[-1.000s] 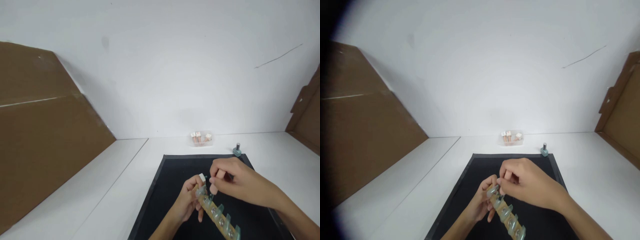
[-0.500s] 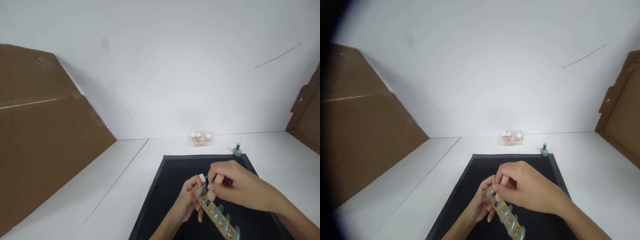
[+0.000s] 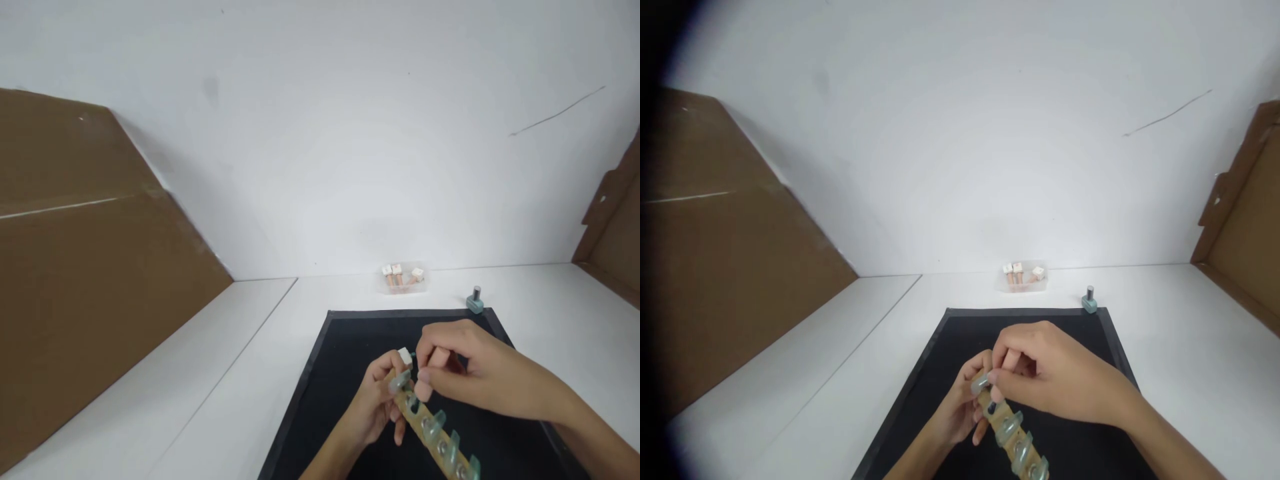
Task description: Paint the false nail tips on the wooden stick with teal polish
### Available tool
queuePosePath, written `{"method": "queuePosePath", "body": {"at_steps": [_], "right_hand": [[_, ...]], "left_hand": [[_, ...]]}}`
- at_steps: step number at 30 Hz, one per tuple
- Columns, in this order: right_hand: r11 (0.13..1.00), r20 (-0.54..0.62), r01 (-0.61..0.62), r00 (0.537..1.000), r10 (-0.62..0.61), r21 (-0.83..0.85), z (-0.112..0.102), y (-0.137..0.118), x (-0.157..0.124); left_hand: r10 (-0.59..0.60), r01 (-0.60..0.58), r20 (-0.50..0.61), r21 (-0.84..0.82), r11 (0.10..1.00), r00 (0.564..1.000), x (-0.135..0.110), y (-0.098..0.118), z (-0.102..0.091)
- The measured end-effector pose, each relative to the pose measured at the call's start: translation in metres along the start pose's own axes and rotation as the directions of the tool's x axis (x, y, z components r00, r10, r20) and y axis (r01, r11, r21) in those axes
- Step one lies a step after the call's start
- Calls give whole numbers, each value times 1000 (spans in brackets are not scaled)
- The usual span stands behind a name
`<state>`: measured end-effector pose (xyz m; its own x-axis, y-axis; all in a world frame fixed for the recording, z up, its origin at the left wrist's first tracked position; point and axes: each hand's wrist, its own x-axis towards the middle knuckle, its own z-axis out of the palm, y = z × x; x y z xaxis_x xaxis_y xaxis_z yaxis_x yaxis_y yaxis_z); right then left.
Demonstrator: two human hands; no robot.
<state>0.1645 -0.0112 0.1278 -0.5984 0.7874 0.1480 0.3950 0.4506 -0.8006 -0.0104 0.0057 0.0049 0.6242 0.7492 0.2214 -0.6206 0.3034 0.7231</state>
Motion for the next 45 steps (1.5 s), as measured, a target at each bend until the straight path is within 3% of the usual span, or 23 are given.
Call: {"method": "queuePosePath", "body": {"at_steps": [9,16,24,31,36,45], "right_hand": [[997,-124,-47,992,39,-60,0,8,-2],[998,-53,18,998,-21,-54,-1,3,0],[998,-132,-33,991,25,-53,-1,9,-2],[997,-70,67,995,-70,-49,0,5,0],[999,-32,36,999,-37,-16,1,4,3],[999,-127,-12,992,8,-30,1,8,-3]], "left_hand": [[15,-13,44,-52,999,999,-7,0,-2],[9,-6,50,-61,998,999,-3,1,1],[31,-27,39,-96,995,999,-6,0,0],[-11,11,5,-74,997,1000,0,2,0],[-11,11,-3,-90,996,1000,1,4,5],[13,-10,22,-126,992,1000,-4,3,4]]}}
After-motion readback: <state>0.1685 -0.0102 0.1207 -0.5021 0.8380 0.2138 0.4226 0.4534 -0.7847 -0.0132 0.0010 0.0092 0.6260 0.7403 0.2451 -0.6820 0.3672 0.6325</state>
